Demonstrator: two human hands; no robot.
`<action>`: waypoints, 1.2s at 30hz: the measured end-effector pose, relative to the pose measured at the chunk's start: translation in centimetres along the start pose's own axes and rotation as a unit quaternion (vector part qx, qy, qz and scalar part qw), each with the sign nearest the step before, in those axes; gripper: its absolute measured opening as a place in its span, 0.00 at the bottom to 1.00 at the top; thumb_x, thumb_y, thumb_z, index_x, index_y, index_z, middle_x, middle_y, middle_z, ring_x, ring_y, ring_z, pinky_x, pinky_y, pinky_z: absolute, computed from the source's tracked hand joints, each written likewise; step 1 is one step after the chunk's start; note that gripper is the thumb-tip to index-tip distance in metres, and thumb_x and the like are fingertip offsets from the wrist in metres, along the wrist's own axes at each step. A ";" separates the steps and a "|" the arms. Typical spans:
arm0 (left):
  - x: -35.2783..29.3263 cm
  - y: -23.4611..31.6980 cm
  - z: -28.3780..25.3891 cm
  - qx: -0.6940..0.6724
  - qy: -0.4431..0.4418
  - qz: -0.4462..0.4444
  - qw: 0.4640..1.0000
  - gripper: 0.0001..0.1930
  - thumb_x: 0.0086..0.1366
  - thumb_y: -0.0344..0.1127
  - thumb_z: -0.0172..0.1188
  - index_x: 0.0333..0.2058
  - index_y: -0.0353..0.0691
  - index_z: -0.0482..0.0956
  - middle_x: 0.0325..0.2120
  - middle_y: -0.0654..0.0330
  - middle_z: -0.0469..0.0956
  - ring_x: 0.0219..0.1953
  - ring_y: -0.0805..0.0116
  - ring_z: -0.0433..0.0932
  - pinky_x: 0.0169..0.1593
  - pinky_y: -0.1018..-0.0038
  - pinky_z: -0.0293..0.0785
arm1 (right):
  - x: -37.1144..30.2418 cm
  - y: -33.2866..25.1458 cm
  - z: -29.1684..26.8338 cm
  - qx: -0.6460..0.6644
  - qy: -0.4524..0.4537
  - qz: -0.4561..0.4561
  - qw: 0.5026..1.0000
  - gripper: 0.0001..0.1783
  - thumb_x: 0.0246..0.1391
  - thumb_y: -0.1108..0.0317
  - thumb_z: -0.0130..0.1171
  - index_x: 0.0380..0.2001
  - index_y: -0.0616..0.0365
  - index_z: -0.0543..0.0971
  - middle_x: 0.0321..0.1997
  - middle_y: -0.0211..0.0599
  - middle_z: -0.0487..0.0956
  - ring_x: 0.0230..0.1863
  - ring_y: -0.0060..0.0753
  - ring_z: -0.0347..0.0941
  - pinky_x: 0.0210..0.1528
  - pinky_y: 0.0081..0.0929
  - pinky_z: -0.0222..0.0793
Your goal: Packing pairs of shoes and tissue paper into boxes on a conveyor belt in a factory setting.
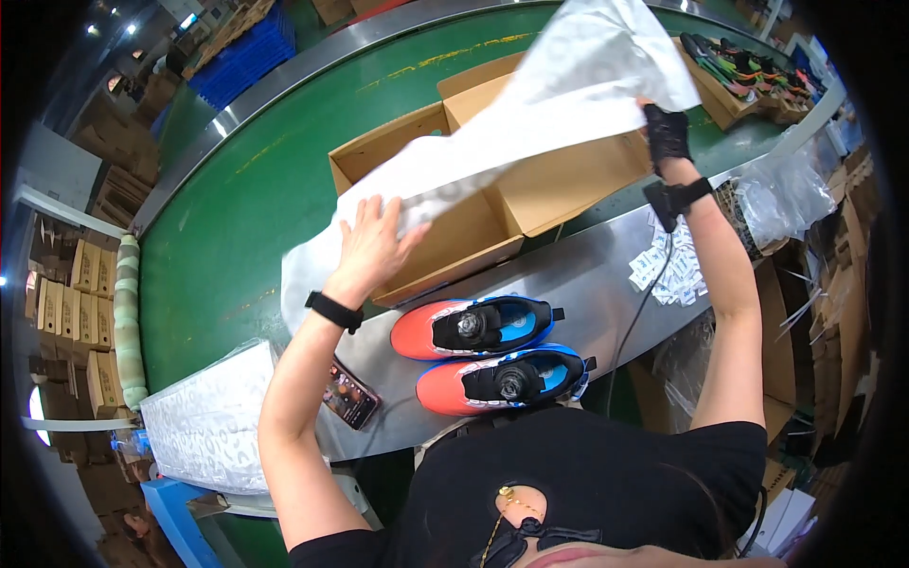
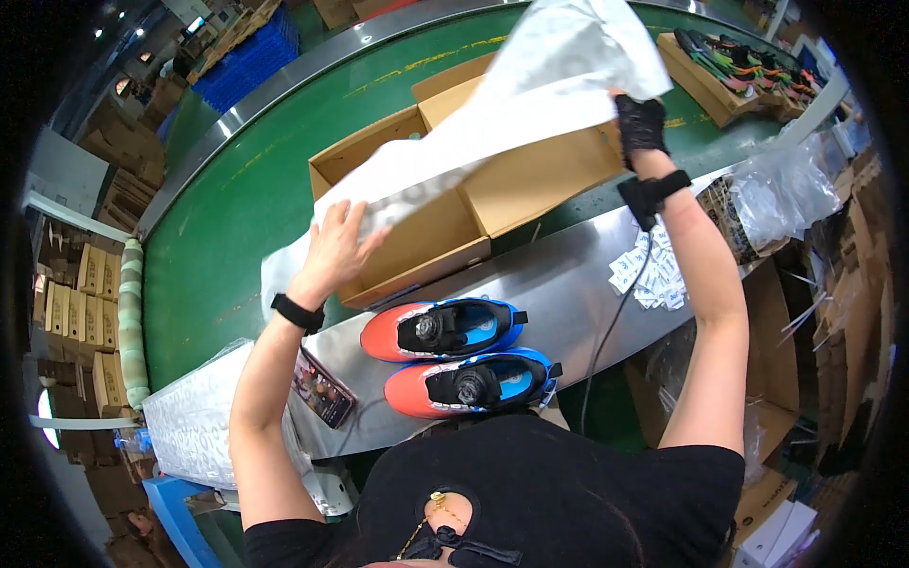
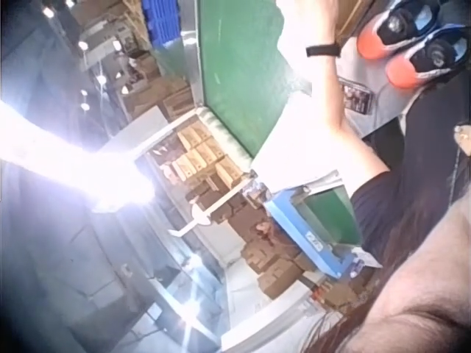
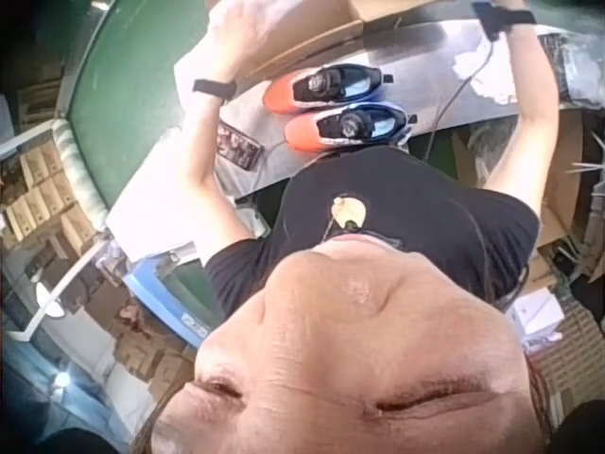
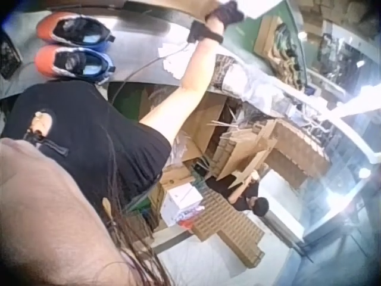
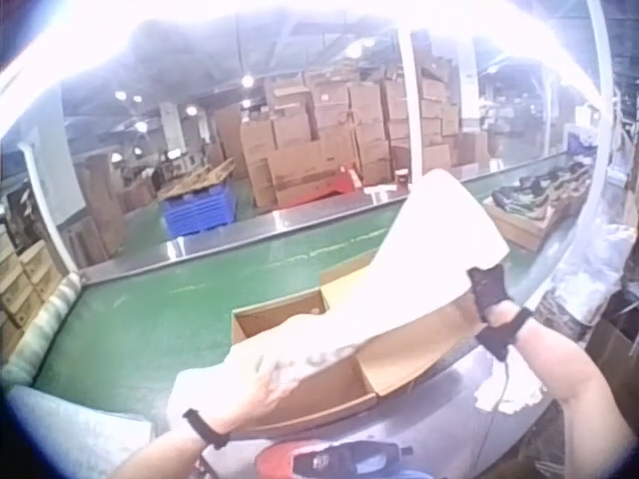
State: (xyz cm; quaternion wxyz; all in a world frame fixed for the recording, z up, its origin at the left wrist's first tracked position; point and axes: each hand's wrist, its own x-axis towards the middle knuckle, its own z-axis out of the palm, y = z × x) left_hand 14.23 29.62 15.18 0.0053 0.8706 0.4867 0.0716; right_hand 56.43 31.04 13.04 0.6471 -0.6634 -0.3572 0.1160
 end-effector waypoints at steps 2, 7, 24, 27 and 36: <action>-1.2 -1.6 1.0 -0.026 -0.094 -0.048 0.994 0.31 0.53 0.43 0.58 0.51 0.33 0.60 0.42 0.45 0.67 0.52 0.51 0.62 0.48 0.61 0.62 | 3.9 5.0 -3.9 -0.116 0.020 -0.003 0.993 0.22 0.37 0.52 0.64 0.22 0.64 0.78 0.19 0.29 0.74 0.20 0.21 0.66 0.21 0.22 0.63; -3.6 -6.4 3.0 -0.149 0.071 -0.052 0.985 0.28 0.43 0.37 0.64 0.45 0.39 0.67 0.32 0.52 0.71 0.41 0.53 0.67 0.44 0.63 0.64 | 4.5 6.6 -6.5 0.013 0.050 0.093 0.994 0.24 0.37 0.50 0.64 0.21 0.65 0.77 0.21 0.36 0.75 0.23 0.26 0.70 0.24 0.24 0.65; -11.2 -9.6 3.0 -0.118 0.148 -0.108 0.976 0.33 0.47 0.44 0.62 0.51 0.38 0.62 0.50 0.47 0.59 0.57 0.56 0.55 0.54 0.51 0.53 | 3.1 5.8 -8.3 -0.065 0.091 0.158 0.981 0.35 0.34 0.50 0.66 0.36 0.72 0.70 0.34 0.48 0.74 0.33 0.34 0.70 0.30 0.29 0.69; -12.8 -12.2 4.1 -0.402 0.225 -0.398 0.793 0.35 0.50 0.65 0.52 0.28 0.28 0.73 0.19 0.55 0.71 0.20 0.70 0.69 0.26 0.77 0.68 | -0.6 1.8 -8.4 -0.235 0.146 -0.120 0.953 0.41 0.36 0.51 0.65 0.46 0.71 0.63 0.42 0.52 0.70 0.44 0.39 0.68 0.48 0.34 0.61; -9.6 -9.2 7.1 -0.583 -0.148 -0.461 0.652 0.52 0.43 0.80 0.33 0.41 0.29 0.70 0.32 0.48 0.71 0.33 0.57 0.70 0.38 0.63 0.66 | -26.5 -5.5 -5.4 -0.106 -0.618 -0.516 0.583 0.17 0.33 0.50 0.60 0.16 0.53 0.74 0.21 0.31 0.73 0.26 0.30 0.70 0.42 0.33 0.62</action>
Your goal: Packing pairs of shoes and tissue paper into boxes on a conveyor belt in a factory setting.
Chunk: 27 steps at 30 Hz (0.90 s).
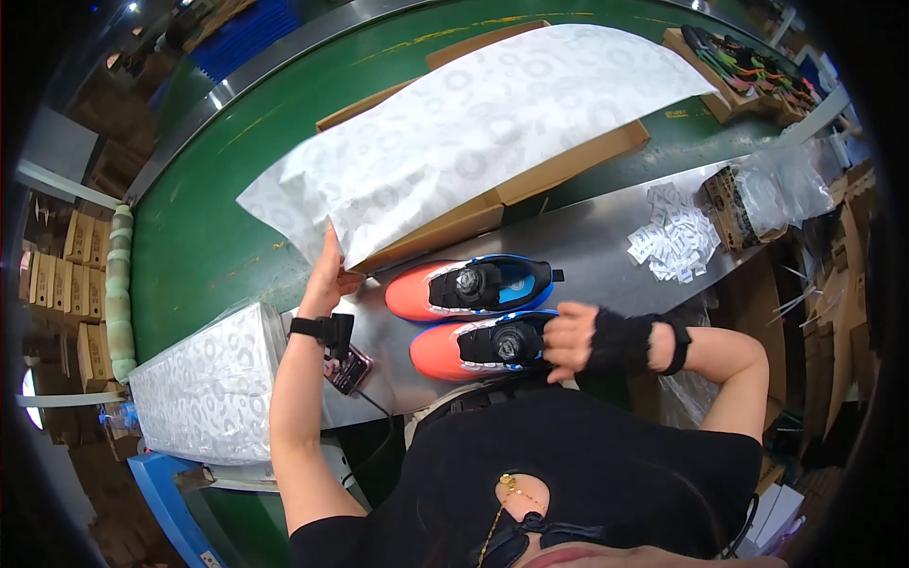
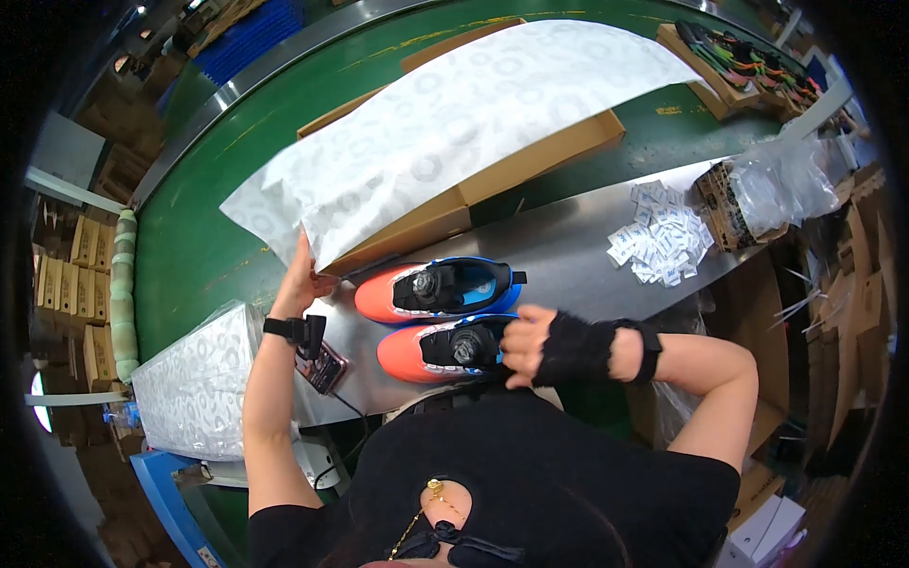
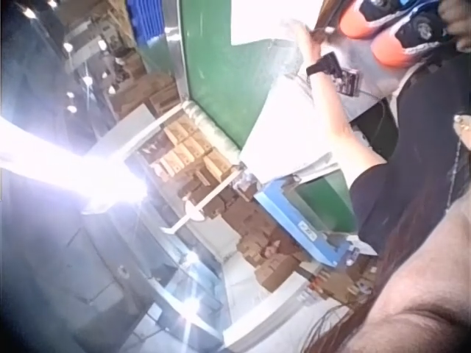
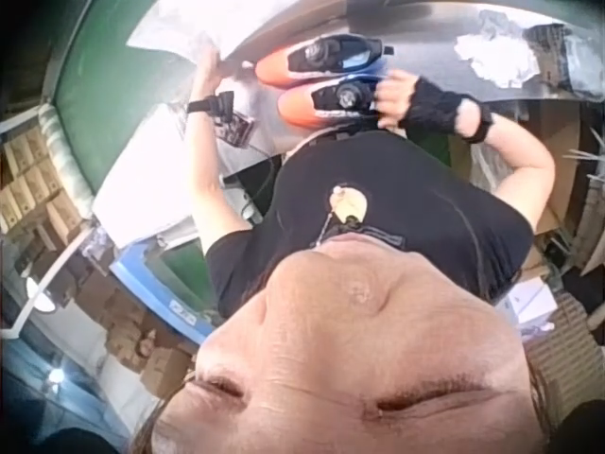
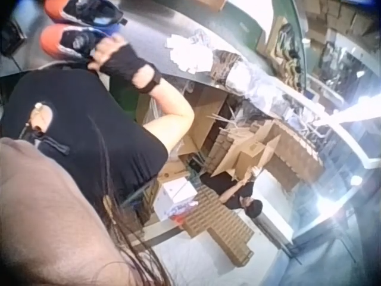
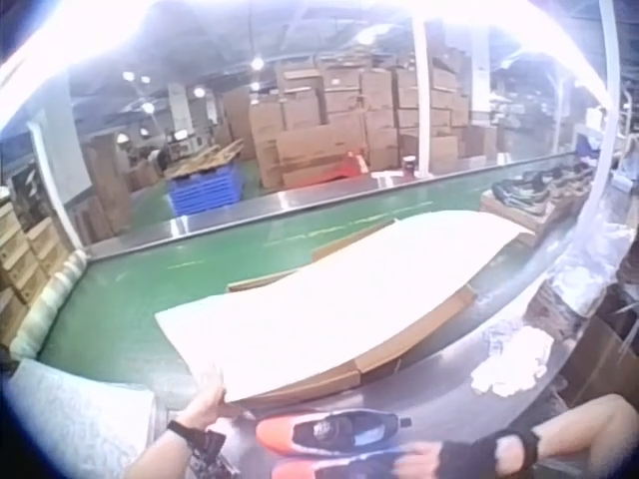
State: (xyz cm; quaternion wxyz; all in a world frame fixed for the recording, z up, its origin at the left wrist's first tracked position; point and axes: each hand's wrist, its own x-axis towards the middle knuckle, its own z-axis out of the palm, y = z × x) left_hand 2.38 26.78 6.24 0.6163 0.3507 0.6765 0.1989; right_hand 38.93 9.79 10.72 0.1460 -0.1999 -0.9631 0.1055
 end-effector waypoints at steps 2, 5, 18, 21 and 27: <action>-0.8 1.8 2.1 -0.028 0.036 0.017 0.999 0.51 0.44 0.80 0.33 0.51 0.38 0.63 0.42 0.46 0.69 0.41 0.51 0.68 0.42 0.55 0.64 | -0.2 -0.6 1.1 -0.059 -0.032 0.013 0.998 0.19 0.35 0.48 0.59 0.18 0.54 0.76 0.20 0.31 0.74 0.25 0.28 0.70 0.46 0.42 0.56; -0.3 1.8 3.3 -0.070 -0.005 0.040 0.997 0.46 0.48 0.76 0.35 0.56 0.45 0.57 0.50 0.48 0.63 0.49 0.44 0.63 0.45 0.50 0.61 | 1.0 -0.3 0.9 -0.071 -0.123 0.112 0.983 0.15 0.36 0.50 0.59 0.12 0.48 0.76 0.15 0.23 0.73 0.25 0.27 0.69 0.47 0.50 0.51; 3.4 0.2 -5.8 0.179 0.503 0.300 0.790 0.40 0.47 0.60 0.60 0.47 0.28 0.64 0.40 0.43 0.67 0.46 0.50 0.65 0.48 0.63 0.62 | 10.9 7.3 -12.9 0.472 0.270 0.367 0.755 0.21 0.44 0.51 0.59 0.19 0.61 0.77 0.20 0.30 0.75 0.24 0.16 0.68 0.30 0.16 0.64; 3.1 0.6 -7.8 0.007 0.336 0.176 0.925 0.39 0.47 0.57 0.61 0.47 0.29 0.64 0.42 0.42 0.68 0.45 0.50 0.68 0.48 0.61 0.64 | 12.9 12.2 -11.3 0.410 0.315 0.388 0.763 0.21 0.44 0.51 0.59 0.18 0.61 0.77 0.20 0.31 0.75 0.23 0.17 0.68 0.30 0.18 0.65; 5.1 0.4 -11.9 -0.233 0.023 0.159 0.959 0.23 0.55 0.36 0.57 0.46 0.29 0.66 0.41 0.51 0.72 0.42 0.59 0.73 0.47 0.66 0.70 | 16.5 17.4 -3.7 0.307 0.220 0.499 0.780 0.20 0.42 0.53 0.57 0.35 0.56 0.77 0.25 0.41 0.77 0.28 0.35 0.73 0.36 0.27 0.67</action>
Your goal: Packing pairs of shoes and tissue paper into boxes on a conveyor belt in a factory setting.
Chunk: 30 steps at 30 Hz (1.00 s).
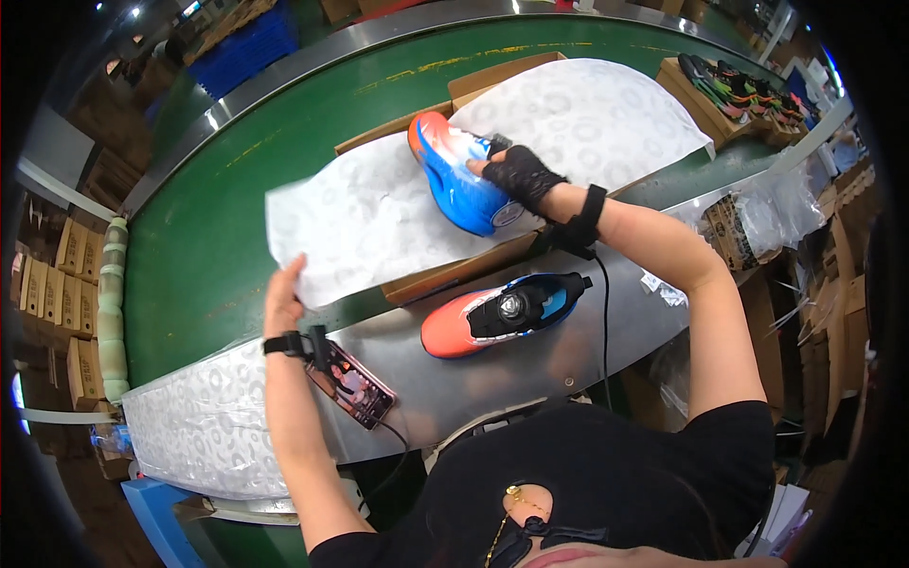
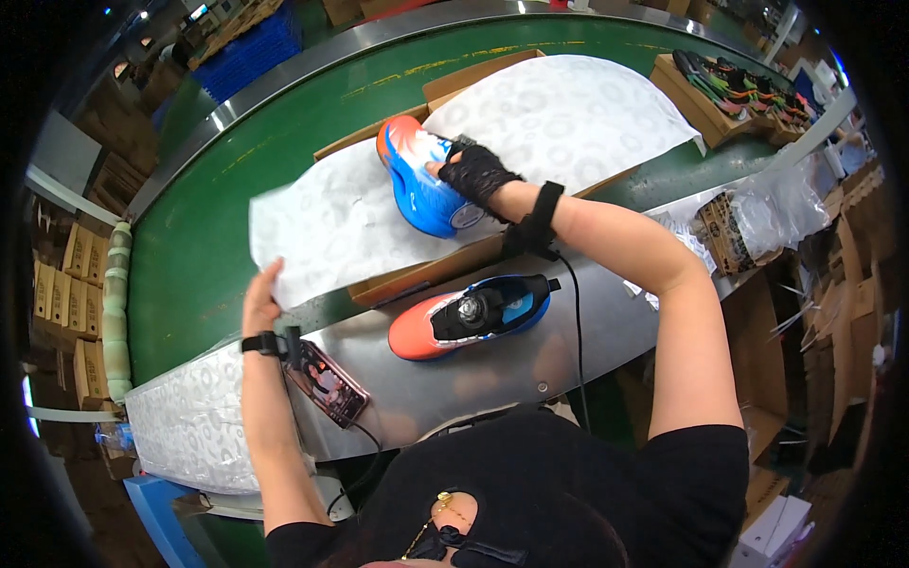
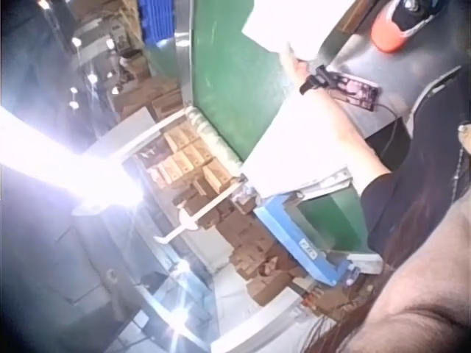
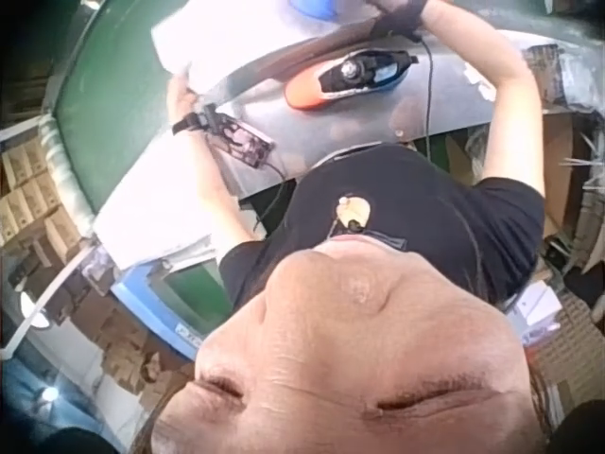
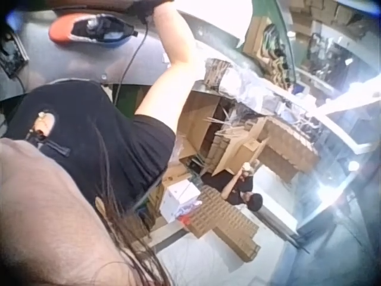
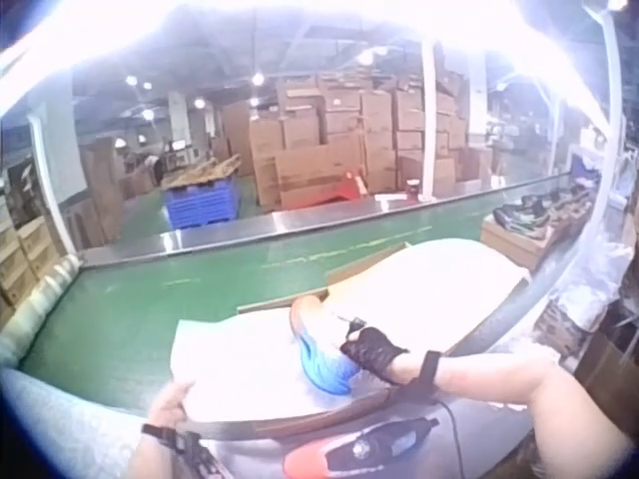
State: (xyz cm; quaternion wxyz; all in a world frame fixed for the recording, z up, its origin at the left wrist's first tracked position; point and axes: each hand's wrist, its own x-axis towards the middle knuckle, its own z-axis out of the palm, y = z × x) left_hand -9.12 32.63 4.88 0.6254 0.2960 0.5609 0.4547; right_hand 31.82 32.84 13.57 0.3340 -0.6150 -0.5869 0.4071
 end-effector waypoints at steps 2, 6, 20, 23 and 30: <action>-1.3 5.1 0.5 -0.027 -0.072 0.041 0.996 0.21 0.57 0.39 0.55 0.46 0.30 0.66 0.42 0.51 0.73 0.43 0.59 0.73 0.48 0.65 0.70 | -0.5 -0.9 1.5 -0.044 -0.016 0.009 0.999 0.30 0.42 0.54 0.56 0.50 0.49 0.68 0.33 0.44 0.76 0.36 0.38 0.72 0.40 0.29 0.67; -3.9 12.8 8.3 -0.095 -0.176 0.074 0.977 0.20 0.60 0.38 0.50 0.48 0.33 0.66 0.43 0.51 0.72 0.42 0.60 0.74 0.47 0.65 0.71 | -0.3 -1.3 5.4 0.034 -0.098 0.016 0.994 0.28 0.41 0.57 0.57 0.49 0.50 0.69 0.37 0.46 0.76 0.39 0.38 0.72 0.42 0.30 0.67; -0.9 -1.7 21.5 0.751 -0.262 0.287 0.534 0.32 0.53 0.57 0.51 0.51 0.40 0.65 0.51 0.44 0.62 0.51 0.46 0.64 0.55 0.63 0.58 | -9.9 2.9 -7.6 -0.203 -0.020 -0.295 0.933 0.14 0.42 0.62 0.59 0.29 0.60 0.74 0.33 0.44 0.74 0.38 0.43 0.70 0.40 0.34 0.66; -2.0 -1.0 22.5 0.812 -0.244 0.198 0.492 0.32 0.52 0.59 0.52 0.47 0.38 0.69 0.50 0.43 0.62 0.52 0.48 0.63 0.55 0.56 0.55 | -13.0 3.3 -7.7 -0.162 -0.063 -0.384 0.907 0.11 0.38 0.65 0.61 0.22 0.59 0.73 0.30 0.39 0.74 0.34 0.40 0.71 0.36 0.33 0.67; -7.9 -0.1 22.6 0.482 -0.257 0.321 0.774 0.32 0.43 0.50 0.66 0.40 0.30 0.71 0.38 0.45 0.72 0.42 0.54 0.72 0.44 0.67 0.68 | -15.1 9.6 -4.3 -0.310 -0.117 -0.350 0.876 0.19 0.26 0.69 0.64 0.28 0.56 0.71 0.43 0.48 0.67 0.40 0.48 0.68 0.39 0.34 0.68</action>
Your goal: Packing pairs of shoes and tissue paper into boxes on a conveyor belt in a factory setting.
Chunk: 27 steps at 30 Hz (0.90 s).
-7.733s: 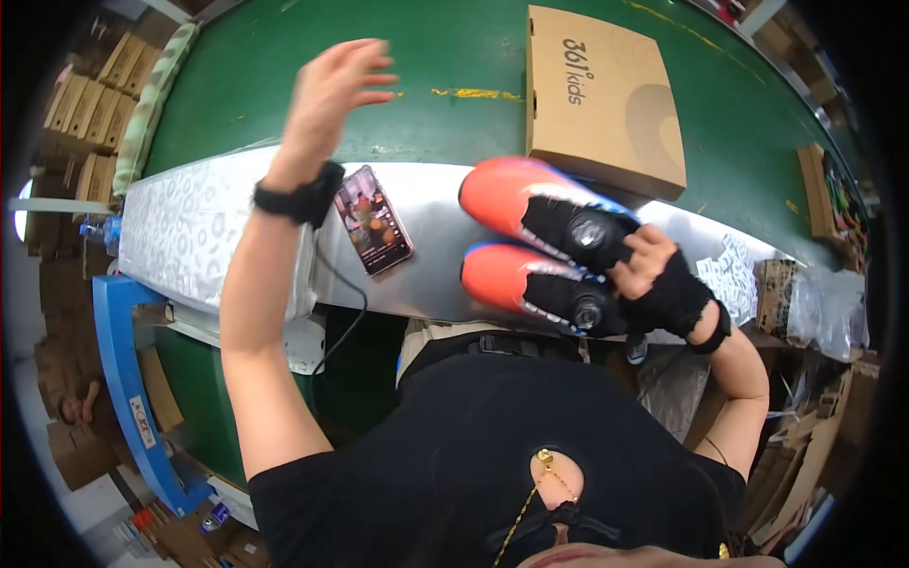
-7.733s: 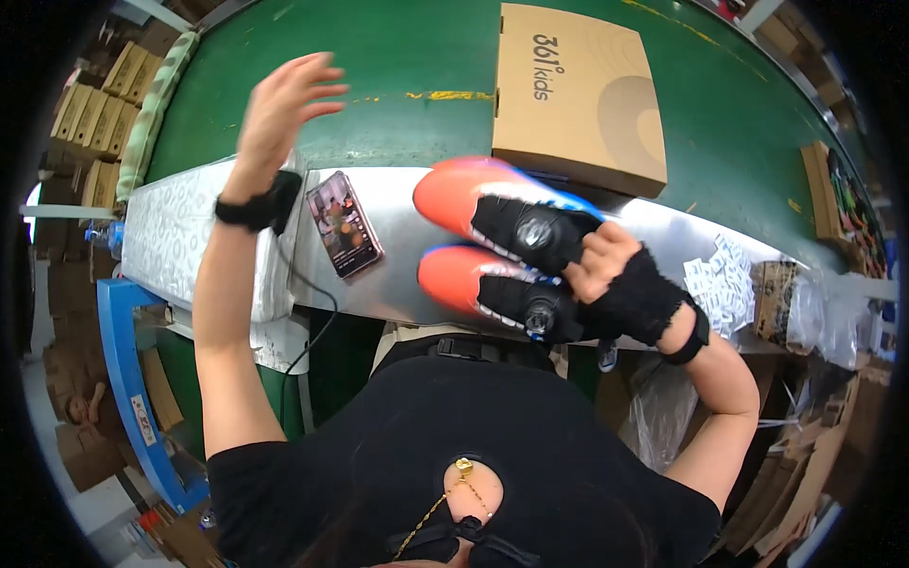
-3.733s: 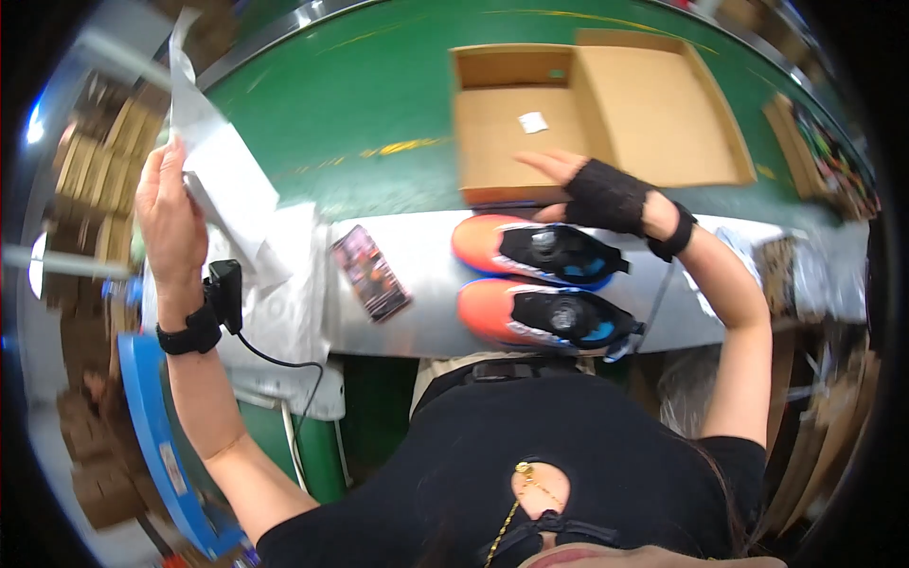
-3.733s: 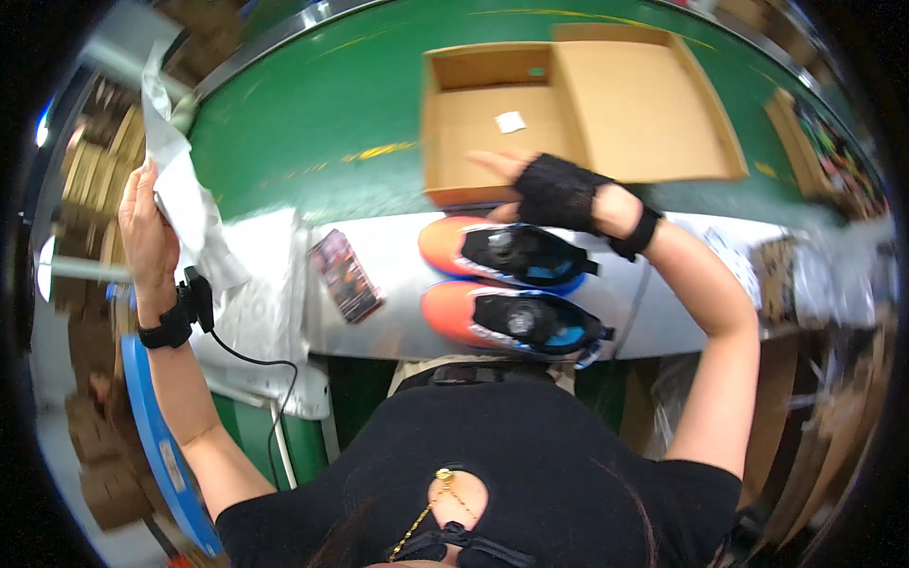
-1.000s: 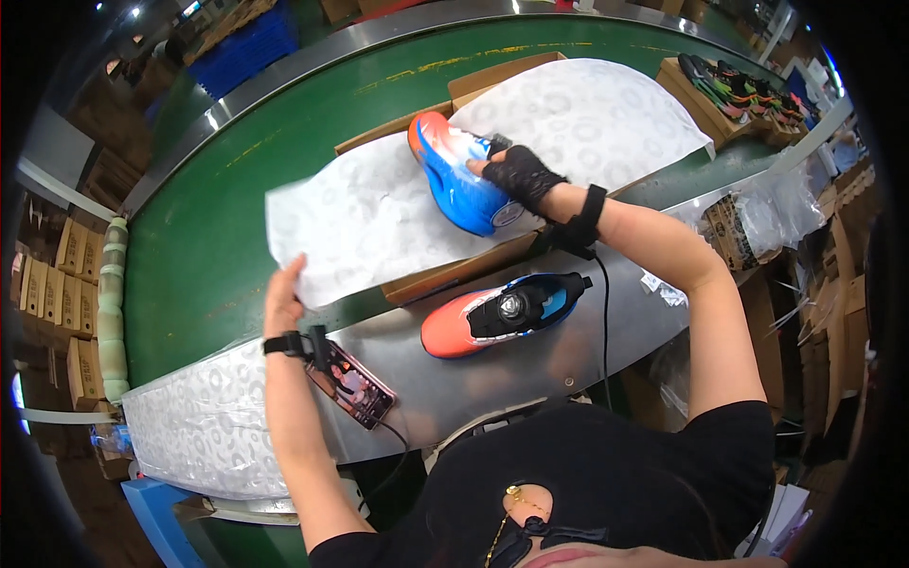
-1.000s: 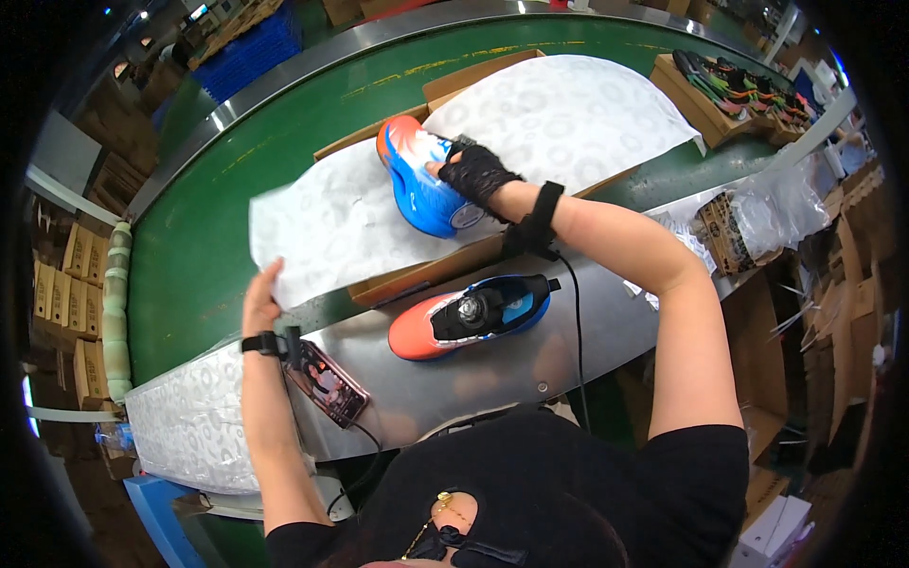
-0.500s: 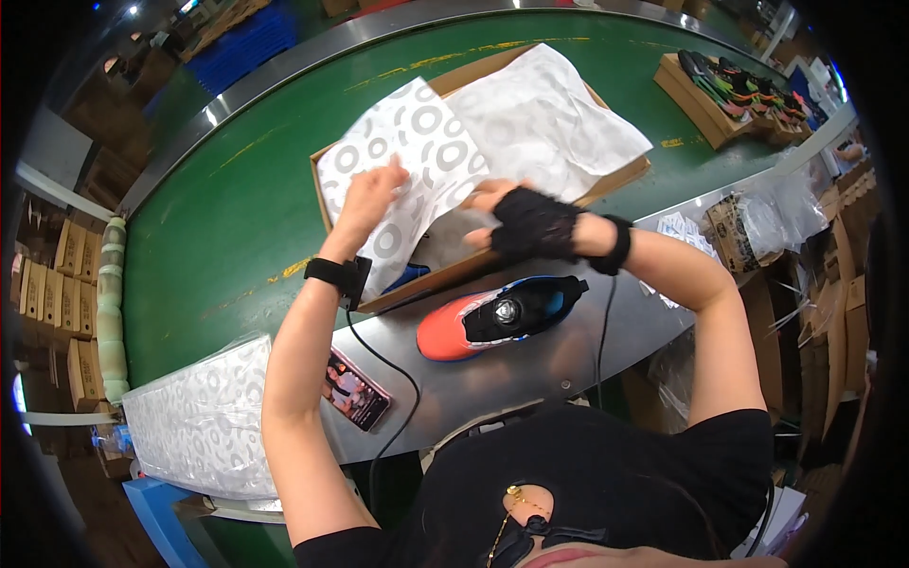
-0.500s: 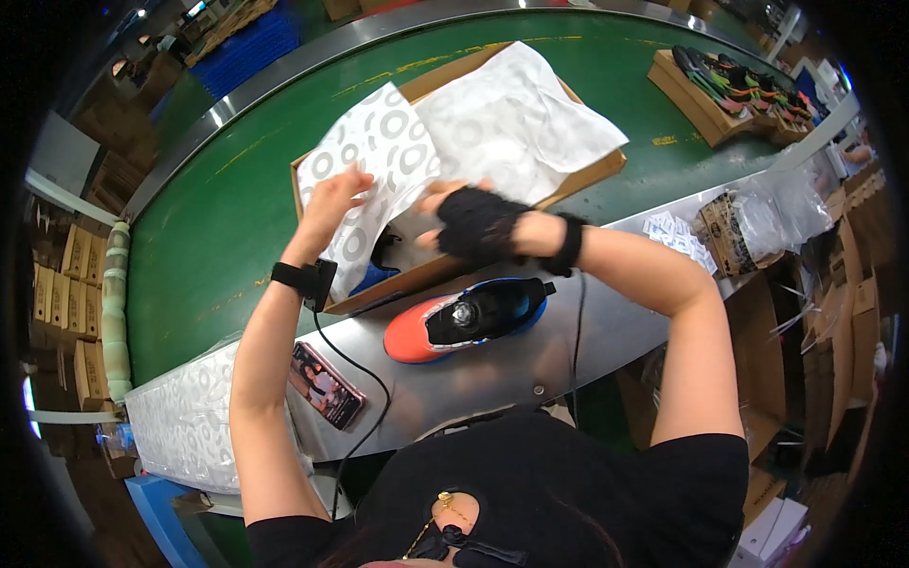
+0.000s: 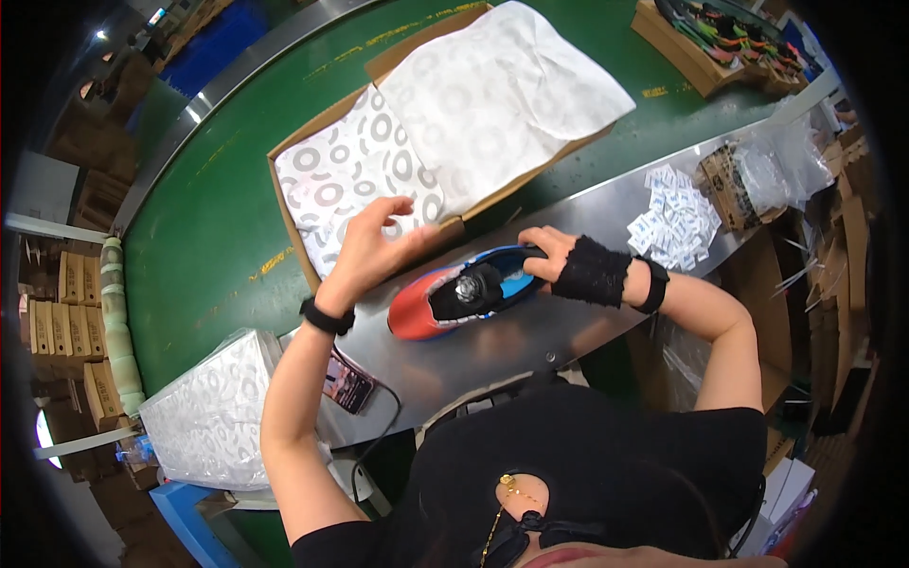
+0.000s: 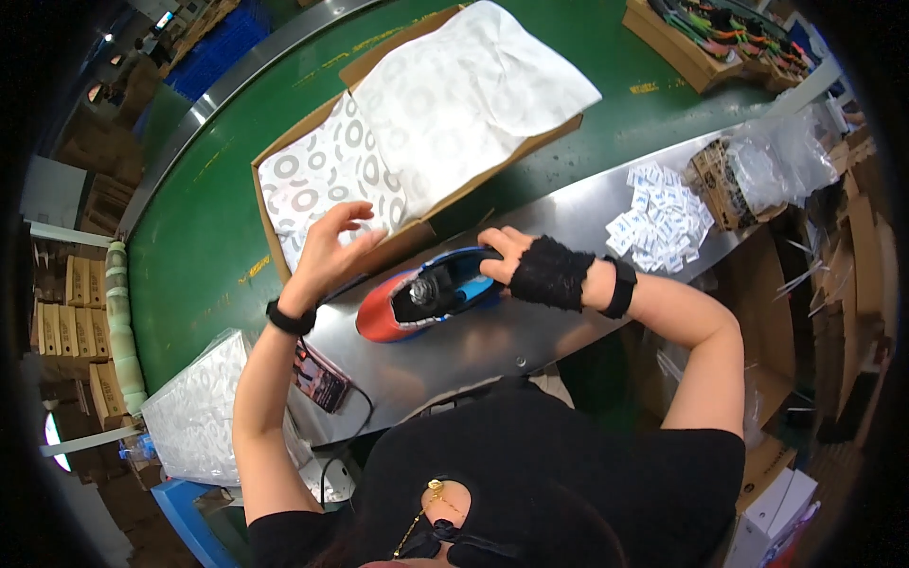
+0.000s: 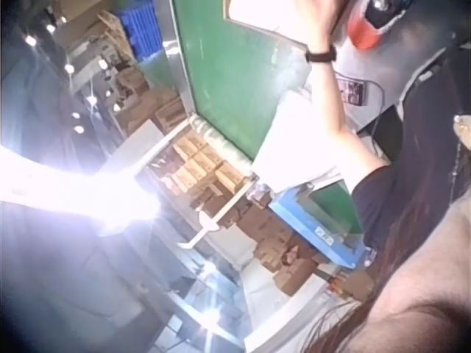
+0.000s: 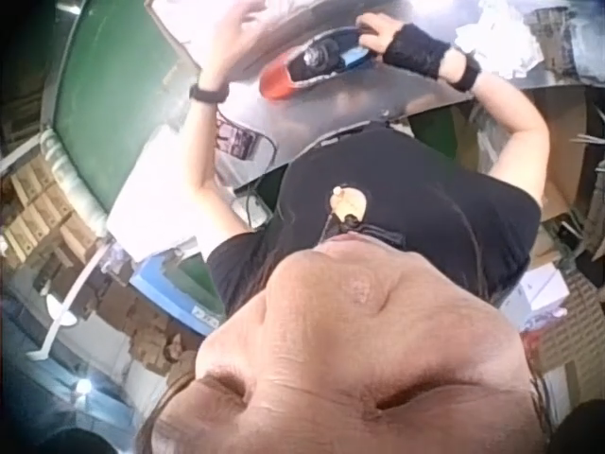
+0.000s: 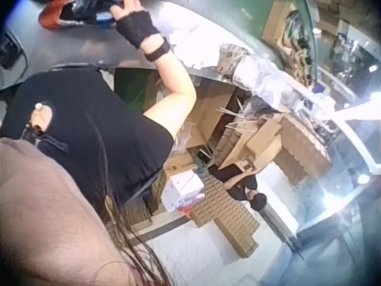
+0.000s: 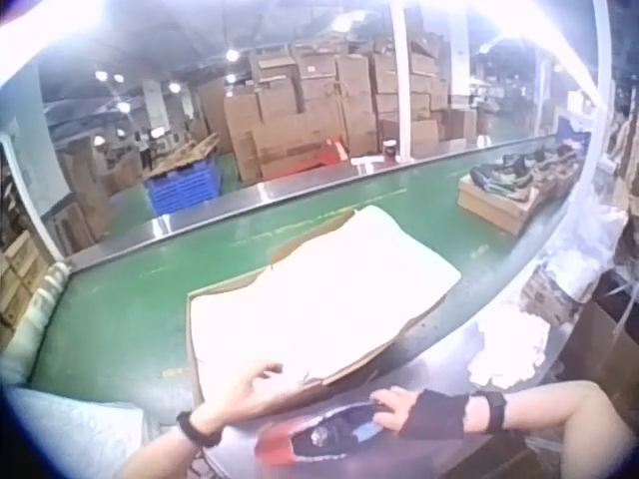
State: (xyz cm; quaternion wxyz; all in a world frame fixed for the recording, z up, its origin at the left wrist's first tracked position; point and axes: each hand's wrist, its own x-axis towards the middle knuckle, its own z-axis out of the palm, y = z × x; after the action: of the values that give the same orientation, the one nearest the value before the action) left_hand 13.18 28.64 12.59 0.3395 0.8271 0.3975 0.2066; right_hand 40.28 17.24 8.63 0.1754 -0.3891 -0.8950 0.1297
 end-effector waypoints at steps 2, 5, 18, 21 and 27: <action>-3.2 1.3 0.7 -0.031 -0.032 0.019 0.999 0.38 0.39 0.49 0.70 0.44 0.29 0.66 0.39 0.46 0.71 0.44 0.56 0.71 0.47 0.67 0.66 | 1.2 -0.6 -0.8 0.031 -0.012 -0.018 0.999 0.17 0.26 0.69 0.64 0.25 0.57 0.71 0.40 0.47 0.67 0.38 0.47 0.68 0.37 0.34 0.68; -6.2 3.1 2.3 -0.001 -0.057 0.058 0.997 0.45 0.34 0.45 0.73 0.49 0.30 0.60 0.41 0.49 0.69 0.46 0.58 0.69 0.51 0.71 0.64 | 3.9 -3.7 -5.9 0.032 -0.080 -0.011 0.996 0.20 0.29 0.63 0.66 0.28 0.55 0.71 0.32 0.42 0.70 0.31 0.43 0.71 0.31 0.33 0.68; -9.2 3.1 -2.6 -0.374 0.073 -0.096 0.919 0.22 0.44 0.38 0.65 0.37 0.32 0.72 0.22 0.62 0.75 0.22 0.78 0.72 0.25 0.83 0.68 | 9.8 -4.3 -11.5 0.251 0.156 0.070 0.953 0.19 0.42 0.56 0.60 0.36 0.57 0.73 0.26 0.39 0.75 0.23 0.26 0.71 0.26 0.22 0.68; -7.4 1.2 -3.4 -0.420 0.143 -0.099 0.891 0.25 0.50 0.44 0.62 0.42 0.32 0.69 0.29 0.60 0.74 0.29 0.74 0.74 0.32 0.80 0.71 | 8.7 -1.5 -9.1 0.247 0.114 0.117 0.955 0.15 0.44 0.58 0.59 0.26 0.59 0.75 0.22 0.37 0.75 0.25 0.28 0.72 0.27 0.24 0.67; 0.2 -3.3 -5.5 -0.620 0.179 -0.167 0.745 0.30 0.59 0.51 0.51 0.52 0.35 0.60 0.48 0.53 0.68 0.49 0.61 0.68 0.54 0.64 0.63 | 4.7 1.1 -3.0 0.289 -0.097 0.150 0.940 0.18 0.45 0.58 0.59 0.33 0.63 0.74 0.27 0.42 0.76 0.30 0.33 0.74 0.36 0.26 0.69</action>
State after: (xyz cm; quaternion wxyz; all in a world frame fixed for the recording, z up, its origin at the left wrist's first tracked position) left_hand 8.23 32.54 13.97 0.7293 0.3019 0.3673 0.4919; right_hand 39.20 21.74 11.91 0.1714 -0.4371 -0.7628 0.4447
